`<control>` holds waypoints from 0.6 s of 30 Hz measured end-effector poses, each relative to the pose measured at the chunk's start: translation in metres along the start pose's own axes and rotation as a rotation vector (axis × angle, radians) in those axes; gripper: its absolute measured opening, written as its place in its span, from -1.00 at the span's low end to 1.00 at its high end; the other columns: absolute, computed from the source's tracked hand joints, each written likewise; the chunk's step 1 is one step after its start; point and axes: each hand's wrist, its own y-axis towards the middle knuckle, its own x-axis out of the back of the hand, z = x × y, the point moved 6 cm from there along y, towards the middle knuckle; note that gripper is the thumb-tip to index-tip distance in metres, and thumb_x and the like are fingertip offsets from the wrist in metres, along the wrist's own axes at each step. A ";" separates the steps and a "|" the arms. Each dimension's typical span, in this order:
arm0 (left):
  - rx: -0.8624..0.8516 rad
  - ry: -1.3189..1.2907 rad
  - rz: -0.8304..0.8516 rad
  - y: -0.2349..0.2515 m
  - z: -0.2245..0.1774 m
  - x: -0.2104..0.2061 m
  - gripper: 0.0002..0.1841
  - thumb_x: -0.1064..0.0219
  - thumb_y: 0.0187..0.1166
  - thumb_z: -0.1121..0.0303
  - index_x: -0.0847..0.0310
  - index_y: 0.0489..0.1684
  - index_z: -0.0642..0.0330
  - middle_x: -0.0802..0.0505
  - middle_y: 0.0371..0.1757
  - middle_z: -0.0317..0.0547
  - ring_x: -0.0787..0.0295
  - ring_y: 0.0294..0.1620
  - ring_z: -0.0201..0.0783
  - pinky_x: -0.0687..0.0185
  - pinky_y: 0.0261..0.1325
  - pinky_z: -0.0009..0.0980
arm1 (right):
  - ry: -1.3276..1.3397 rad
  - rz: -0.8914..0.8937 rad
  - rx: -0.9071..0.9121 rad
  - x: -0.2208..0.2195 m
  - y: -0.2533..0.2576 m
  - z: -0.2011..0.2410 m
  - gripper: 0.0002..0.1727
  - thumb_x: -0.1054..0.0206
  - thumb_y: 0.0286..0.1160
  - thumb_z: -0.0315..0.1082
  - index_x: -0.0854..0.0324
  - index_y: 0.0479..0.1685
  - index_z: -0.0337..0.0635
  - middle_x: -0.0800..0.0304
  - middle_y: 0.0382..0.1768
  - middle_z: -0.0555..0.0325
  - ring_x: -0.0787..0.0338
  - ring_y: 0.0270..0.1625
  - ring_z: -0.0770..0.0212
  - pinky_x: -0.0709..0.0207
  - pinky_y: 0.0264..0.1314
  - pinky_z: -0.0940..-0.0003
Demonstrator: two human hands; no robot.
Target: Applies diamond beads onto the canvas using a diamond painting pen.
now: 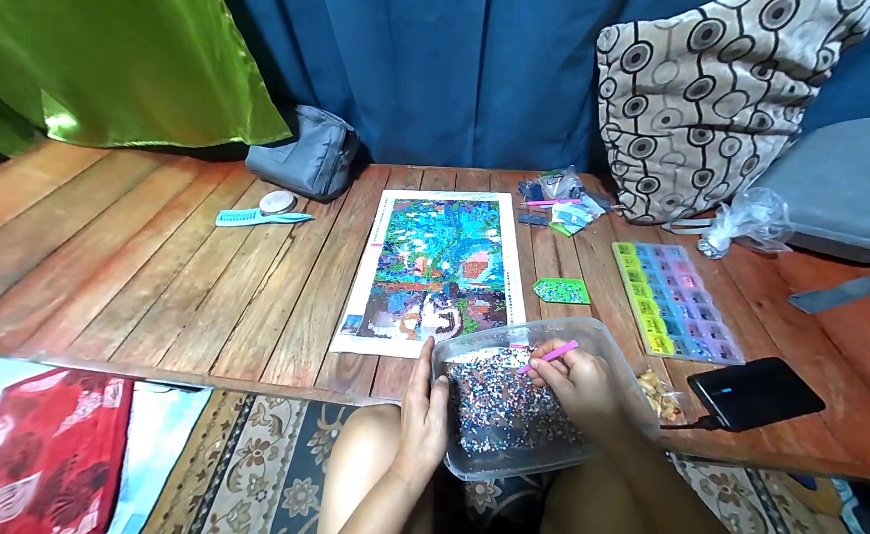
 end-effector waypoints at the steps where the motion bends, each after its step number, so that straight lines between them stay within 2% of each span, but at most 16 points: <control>1: 0.005 -0.001 -0.001 0.000 0.000 0.000 -0.38 0.03 0.59 0.36 -0.27 0.69 0.42 -0.60 0.55 0.27 -0.51 0.60 -0.08 -0.33 0.61 -0.20 | 0.001 -0.003 -0.006 0.000 0.000 0.000 -0.95 -0.34 0.55 -0.54 -0.70 -0.20 -0.37 -0.79 -0.49 0.05 -0.81 -0.45 0.32 -0.74 -0.23 0.40; 5: -0.001 0.001 -0.001 0.000 -0.001 0.000 -0.38 0.04 0.59 0.36 -0.27 0.70 0.42 -0.60 0.55 0.27 -0.51 0.60 -0.09 -0.33 0.61 -0.20 | 0.000 0.010 -0.015 0.000 0.000 0.001 -0.96 -0.34 0.55 -0.55 -0.68 -0.21 -0.37 -0.78 -0.49 0.06 -0.80 -0.45 0.33 -0.73 -0.23 0.42; 9: -0.007 -0.002 -0.004 0.000 -0.001 0.000 -0.38 0.04 0.59 0.36 -0.28 0.68 0.42 -0.62 0.54 0.25 -0.51 0.59 -0.08 -0.33 0.60 -0.20 | -0.031 0.034 -0.009 -0.001 0.000 0.001 -0.94 -0.34 0.56 -0.55 -0.69 -0.22 -0.40 -0.78 -0.48 0.01 -0.82 -0.43 0.27 -0.74 -0.20 0.34; 18: -0.001 0.001 -0.002 0.002 -0.001 -0.001 -0.39 0.04 0.59 0.39 -0.29 0.68 0.42 -0.62 0.53 0.26 -0.54 0.57 -0.11 -0.36 0.58 -0.22 | -0.058 0.014 0.082 -0.003 0.001 0.002 -0.97 -0.37 0.48 -0.56 -0.70 -0.28 -0.35 -0.74 -0.53 0.04 -0.76 -0.49 0.26 -0.70 -0.28 0.34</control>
